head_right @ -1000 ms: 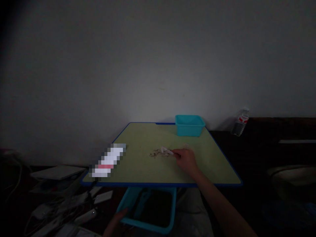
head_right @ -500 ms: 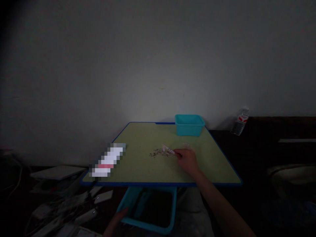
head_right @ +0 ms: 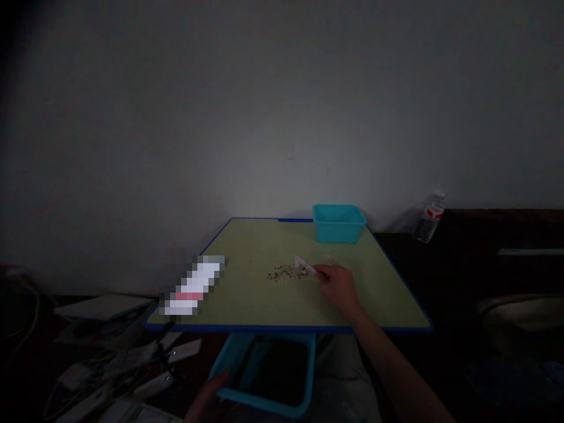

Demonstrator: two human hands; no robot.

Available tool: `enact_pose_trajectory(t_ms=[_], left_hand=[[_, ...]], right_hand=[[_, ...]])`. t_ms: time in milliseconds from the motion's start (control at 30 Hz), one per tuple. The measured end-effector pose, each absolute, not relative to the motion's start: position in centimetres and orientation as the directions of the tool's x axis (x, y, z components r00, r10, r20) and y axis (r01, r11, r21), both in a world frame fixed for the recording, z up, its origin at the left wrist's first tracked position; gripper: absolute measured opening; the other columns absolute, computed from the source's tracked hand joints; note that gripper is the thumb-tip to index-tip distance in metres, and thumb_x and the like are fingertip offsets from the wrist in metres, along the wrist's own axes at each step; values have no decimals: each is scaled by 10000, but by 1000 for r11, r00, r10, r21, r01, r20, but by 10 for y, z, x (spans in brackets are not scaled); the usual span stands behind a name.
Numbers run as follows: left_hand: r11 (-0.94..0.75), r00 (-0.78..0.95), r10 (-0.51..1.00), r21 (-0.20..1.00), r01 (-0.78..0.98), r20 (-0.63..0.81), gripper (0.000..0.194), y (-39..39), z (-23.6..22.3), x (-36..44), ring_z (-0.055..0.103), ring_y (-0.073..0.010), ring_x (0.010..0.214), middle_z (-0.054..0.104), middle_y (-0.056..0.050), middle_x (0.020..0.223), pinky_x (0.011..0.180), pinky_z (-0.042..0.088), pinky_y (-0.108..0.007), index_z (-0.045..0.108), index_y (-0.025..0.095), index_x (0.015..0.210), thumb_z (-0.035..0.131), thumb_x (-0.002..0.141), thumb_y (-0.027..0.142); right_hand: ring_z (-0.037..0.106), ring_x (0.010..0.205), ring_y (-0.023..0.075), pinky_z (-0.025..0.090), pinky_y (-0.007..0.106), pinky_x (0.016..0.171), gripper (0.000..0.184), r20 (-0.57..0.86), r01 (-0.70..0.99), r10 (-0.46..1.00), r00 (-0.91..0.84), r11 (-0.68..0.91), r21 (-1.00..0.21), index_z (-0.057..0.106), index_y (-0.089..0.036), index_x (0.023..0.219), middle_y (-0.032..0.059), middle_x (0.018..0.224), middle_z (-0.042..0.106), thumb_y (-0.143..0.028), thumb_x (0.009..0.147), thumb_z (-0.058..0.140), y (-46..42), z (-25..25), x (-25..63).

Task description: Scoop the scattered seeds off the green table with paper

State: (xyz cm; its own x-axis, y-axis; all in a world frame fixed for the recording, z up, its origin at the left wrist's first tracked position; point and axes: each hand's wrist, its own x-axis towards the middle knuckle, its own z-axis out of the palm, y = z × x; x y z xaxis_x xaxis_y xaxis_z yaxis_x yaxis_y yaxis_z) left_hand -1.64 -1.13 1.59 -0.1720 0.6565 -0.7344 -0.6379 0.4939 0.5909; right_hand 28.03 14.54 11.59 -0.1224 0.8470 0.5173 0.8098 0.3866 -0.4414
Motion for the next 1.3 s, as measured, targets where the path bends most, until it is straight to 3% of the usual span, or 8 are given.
enact_pose_trajectory(t_ms=[267, 400, 700, 1000, 1300], left_hand=[[507, -169, 654, 592, -626, -738, 806, -12, 18, -17, 586, -392, 1112, 514, -197, 1376, 835, 503, -498, 363, 204, 1406, 688, 683, 349], [476, -156, 679, 592, -650, -717, 782, -11, 10, -19, 592, -383, 1107, 611, -169, 1277, 851, 497, -508, 397, 212, 1389, 691, 675, 333], [436, -143, 705, 584, -685, -694, 822, -12, 4, -20, 653, -378, 981, 653, -155, 1190, 823, 503, -516, 390, 224, 1384, 723, 643, 349], [493, -130, 678, 578, -650, -724, 805, -12, 13, -18, 660, -339, 979, 596, -155, 1289, 856, 492, -485, 355, 220, 1408, 691, 688, 347], [493, -147, 685, 603, -627, -714, 745, -12, 10, -20, 580, -387, 1114, 486, -179, 1402, 834, 509, -476, 423, 210, 1360, 684, 678, 356]], right_hand=[[683, 793, 195, 506, 305, 746, 275, 519, 780, 835, -183, 445, -440, 723, -304, 1015, -2, 931, 739, -206, 833, 542, 143, 116, 275], [685, 781, 197, 506, 307, 719, 282, 515, 805, 844, -152, 408, -431, 722, -305, 1020, 1, 934, 739, -210, 841, 526, 144, 117, 278], [685, 745, 194, 516, 297, 678, 266, 517, 787, 849, -113, 394, -475, 735, -300, 980, -2, 907, 742, -222, 817, 540, 140, 113, 287], [689, 748, 203, 515, 298, 688, 272, 499, 804, 864, -69, 344, -485, 734, -295, 991, 2, 911, 742, -217, 819, 538, 140, 115, 287], [689, 735, 198, 514, 301, 687, 246, 511, 808, 858, -43, 331, -488, 745, -304, 947, 2, 916, 742, -237, 820, 545, 140, 115, 290]])
